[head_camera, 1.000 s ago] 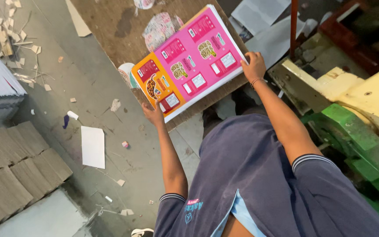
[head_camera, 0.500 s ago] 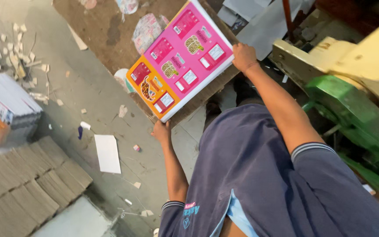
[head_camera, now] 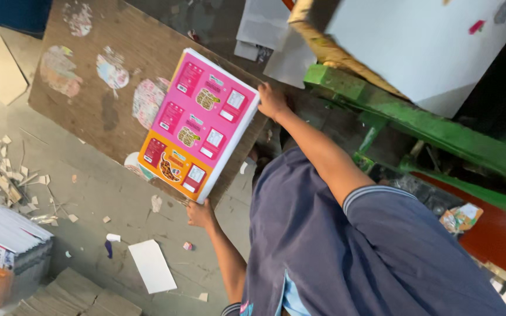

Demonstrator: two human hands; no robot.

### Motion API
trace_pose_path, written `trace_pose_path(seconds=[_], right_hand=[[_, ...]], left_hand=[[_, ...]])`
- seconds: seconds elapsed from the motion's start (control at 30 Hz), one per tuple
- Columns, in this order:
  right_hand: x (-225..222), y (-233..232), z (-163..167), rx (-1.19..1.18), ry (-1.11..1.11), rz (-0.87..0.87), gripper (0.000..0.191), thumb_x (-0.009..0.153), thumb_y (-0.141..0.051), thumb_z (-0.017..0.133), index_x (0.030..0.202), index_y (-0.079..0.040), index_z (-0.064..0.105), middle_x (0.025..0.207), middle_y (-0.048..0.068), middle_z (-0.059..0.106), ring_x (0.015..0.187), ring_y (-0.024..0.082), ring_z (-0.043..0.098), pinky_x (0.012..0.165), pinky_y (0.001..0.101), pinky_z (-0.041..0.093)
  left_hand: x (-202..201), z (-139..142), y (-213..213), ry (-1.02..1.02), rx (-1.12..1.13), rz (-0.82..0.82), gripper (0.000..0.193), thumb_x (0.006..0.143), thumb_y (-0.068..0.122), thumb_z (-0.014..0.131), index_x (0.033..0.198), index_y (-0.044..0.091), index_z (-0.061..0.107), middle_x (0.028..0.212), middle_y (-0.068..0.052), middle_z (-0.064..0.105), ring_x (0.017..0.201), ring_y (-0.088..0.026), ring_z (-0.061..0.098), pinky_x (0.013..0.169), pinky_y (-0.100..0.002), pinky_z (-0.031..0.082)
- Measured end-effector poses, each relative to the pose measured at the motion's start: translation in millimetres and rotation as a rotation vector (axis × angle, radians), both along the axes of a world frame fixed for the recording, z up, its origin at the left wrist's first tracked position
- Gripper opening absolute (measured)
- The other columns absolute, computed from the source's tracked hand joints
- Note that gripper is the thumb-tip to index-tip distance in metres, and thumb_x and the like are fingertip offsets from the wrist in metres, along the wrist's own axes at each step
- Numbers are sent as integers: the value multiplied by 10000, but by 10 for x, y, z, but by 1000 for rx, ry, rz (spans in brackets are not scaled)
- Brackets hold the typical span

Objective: The person repeatedly picks up a stack of pink and orange printed paper sheets from a table, separates one sheet, and places it onto a nearby surface. The person continues this repetitive sorting action throughout the clip.

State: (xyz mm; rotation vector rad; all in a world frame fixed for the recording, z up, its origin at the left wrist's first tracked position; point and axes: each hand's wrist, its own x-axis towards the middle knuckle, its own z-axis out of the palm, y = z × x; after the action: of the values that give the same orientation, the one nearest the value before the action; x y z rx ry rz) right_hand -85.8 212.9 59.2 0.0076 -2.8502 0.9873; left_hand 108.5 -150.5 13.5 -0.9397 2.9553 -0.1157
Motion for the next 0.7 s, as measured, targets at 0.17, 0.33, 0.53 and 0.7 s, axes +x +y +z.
trace_pose_path(seconds=[0.17, 0.33, 0.53, 0.7], right_hand=[[171, 49, -91, -23, -213, -49, 487, 774, -183, 789, 1171, -74, 529, 1226, 182, 616, 1040, 399, 647, 800, 513, 557], [143, 21, -193, -31, -140, -99, 432, 763, -197, 792, 1096, -101, 534, 1138, 151, 648, 1096, 379, 634, 826, 496, 561], [95, 36, -267, -17, -132, -69, 540, 779, -242, 794, 1204, -56, 519, 1116, 209, 645, 1025, 423, 624, 817, 533, 537], [87, 2, -283, 33, -6, -37, 557, 671, -198, 815, 1163, -47, 602, 1093, 233, 628, 962, 424, 633, 689, 536, 522]], left_hand=[[41, -4, -5, 26, 61, -49, 491, 724, 419, 855, 1083, 128, 690, 1096, -72, 710, 1019, -286, 677, 858, -596, 422], [32, 20, 44, 49, 62, -52, 441, 753, 412, 860, 1047, 127, 696, 1085, -57, 715, 1007, -283, 677, 854, -578, 416], [43, 56, 77, 102, 118, -64, 403, 836, 394, 816, 1143, 158, 705, 1075, -56, 714, 1011, -279, 684, 789, -500, 474], [23, 9, 12, 114, -23, -84, 473, 686, 414, 909, 983, 112, 698, 978, -64, 712, 912, -296, 699, 711, -526, 480]])
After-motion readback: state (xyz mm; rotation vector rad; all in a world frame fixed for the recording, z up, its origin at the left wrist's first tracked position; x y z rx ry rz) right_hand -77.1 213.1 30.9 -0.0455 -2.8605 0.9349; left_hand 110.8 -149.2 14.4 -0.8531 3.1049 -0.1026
